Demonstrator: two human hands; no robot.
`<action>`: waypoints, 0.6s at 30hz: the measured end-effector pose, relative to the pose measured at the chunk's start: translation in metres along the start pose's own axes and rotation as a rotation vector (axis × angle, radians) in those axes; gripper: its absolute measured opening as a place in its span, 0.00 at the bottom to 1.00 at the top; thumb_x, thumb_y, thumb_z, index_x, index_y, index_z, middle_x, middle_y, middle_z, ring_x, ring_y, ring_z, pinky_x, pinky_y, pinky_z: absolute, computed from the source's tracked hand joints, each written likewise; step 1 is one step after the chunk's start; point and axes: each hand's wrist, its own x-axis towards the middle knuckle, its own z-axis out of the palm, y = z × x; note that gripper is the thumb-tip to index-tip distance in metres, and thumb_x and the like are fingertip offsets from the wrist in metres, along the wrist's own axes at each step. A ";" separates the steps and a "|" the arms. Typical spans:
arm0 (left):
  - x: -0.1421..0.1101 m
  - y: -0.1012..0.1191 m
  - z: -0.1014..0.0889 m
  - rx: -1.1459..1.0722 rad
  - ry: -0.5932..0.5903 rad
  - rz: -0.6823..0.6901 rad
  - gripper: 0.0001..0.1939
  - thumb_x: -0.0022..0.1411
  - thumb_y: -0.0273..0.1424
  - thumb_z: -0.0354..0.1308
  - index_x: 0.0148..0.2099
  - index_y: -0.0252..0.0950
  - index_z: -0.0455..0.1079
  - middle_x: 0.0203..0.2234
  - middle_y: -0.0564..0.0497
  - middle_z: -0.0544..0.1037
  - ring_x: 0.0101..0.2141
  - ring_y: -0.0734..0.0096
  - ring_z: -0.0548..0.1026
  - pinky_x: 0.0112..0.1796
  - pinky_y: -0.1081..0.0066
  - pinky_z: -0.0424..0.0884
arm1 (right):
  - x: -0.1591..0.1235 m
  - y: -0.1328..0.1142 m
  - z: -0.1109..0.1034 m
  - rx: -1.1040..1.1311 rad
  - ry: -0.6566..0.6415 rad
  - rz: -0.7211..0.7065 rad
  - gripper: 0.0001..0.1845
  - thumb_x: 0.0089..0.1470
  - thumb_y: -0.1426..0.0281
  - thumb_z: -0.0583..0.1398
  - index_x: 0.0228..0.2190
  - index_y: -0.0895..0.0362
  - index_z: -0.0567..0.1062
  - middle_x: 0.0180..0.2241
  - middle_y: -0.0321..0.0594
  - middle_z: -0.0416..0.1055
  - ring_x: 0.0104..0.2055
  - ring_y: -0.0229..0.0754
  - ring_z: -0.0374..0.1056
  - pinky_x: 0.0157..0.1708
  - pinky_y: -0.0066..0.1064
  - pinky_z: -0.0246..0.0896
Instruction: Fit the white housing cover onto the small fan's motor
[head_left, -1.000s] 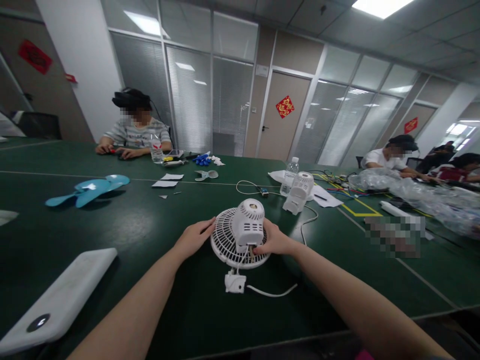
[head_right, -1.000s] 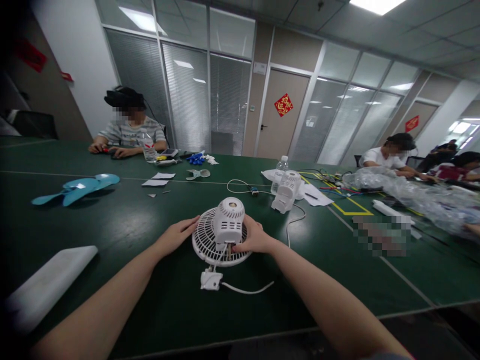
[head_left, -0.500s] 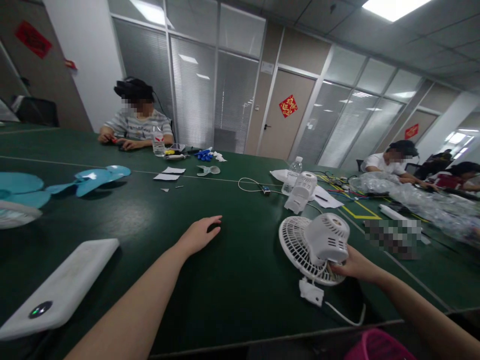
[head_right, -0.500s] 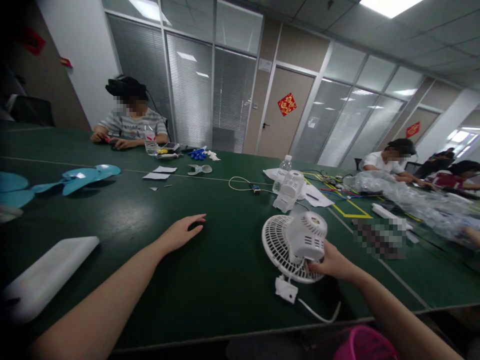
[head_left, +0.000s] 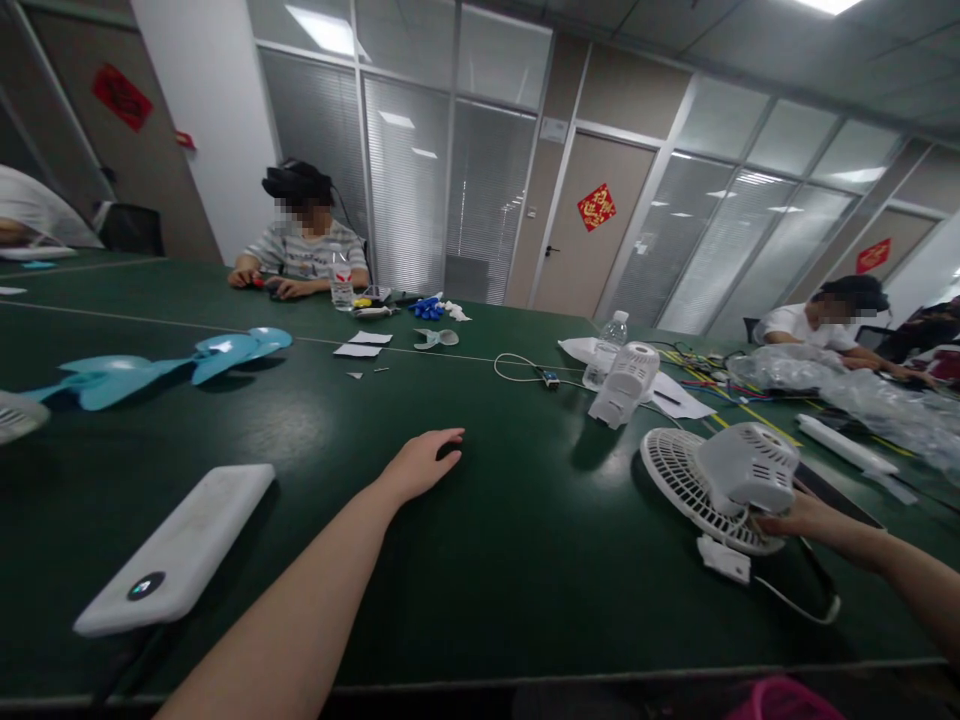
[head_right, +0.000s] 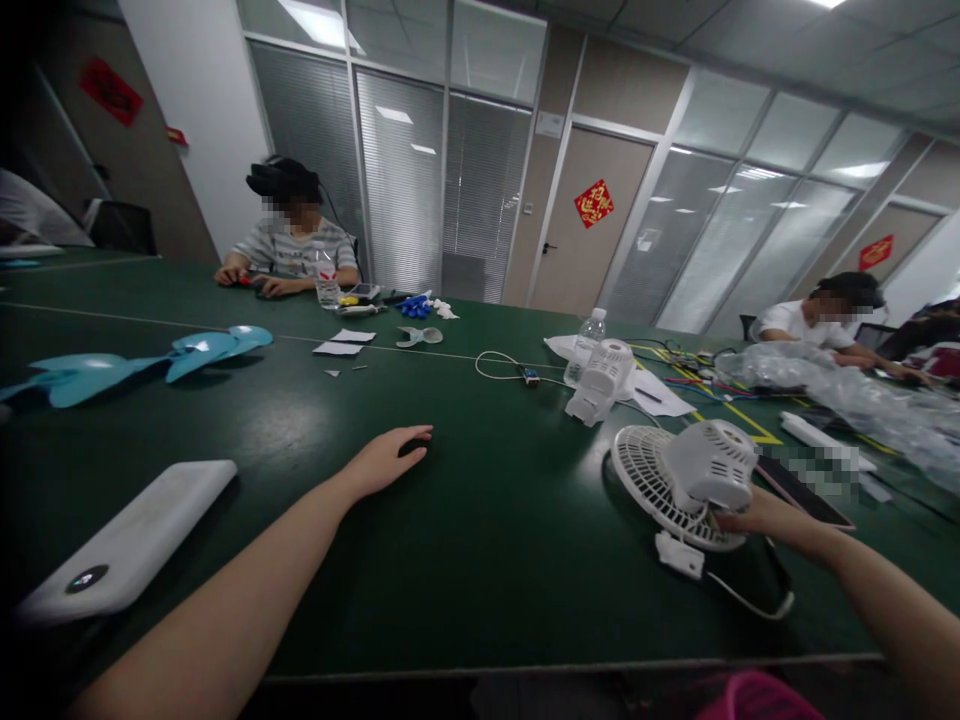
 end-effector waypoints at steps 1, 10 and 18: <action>0.000 0.000 0.000 0.003 -0.001 -0.001 0.26 0.64 0.43 0.51 0.63 0.49 0.57 0.58 0.52 0.70 0.57 0.58 0.67 0.54 0.58 0.64 | 0.003 0.004 0.000 0.027 0.011 0.023 0.28 0.21 0.61 0.72 0.33 0.44 0.77 0.48 0.57 0.71 0.52 0.61 0.67 0.54 0.48 0.60; -0.002 -0.001 0.000 0.002 0.007 0.003 0.26 0.64 0.43 0.51 0.63 0.50 0.58 0.58 0.53 0.69 0.57 0.58 0.67 0.53 0.58 0.65 | -0.005 0.014 -0.008 0.173 0.037 -0.029 0.58 0.25 0.63 0.73 0.59 0.35 0.59 0.62 0.50 0.55 0.64 0.52 0.52 0.61 0.44 0.48; -0.003 0.004 -0.003 -0.003 -0.011 -0.013 0.27 0.63 0.43 0.51 0.63 0.51 0.57 0.58 0.53 0.69 0.57 0.57 0.67 0.53 0.57 0.65 | -0.001 -0.019 -0.005 0.304 0.214 -0.114 0.68 0.28 0.60 0.73 0.64 0.36 0.43 0.61 0.50 0.58 0.60 0.58 0.59 0.58 0.48 0.55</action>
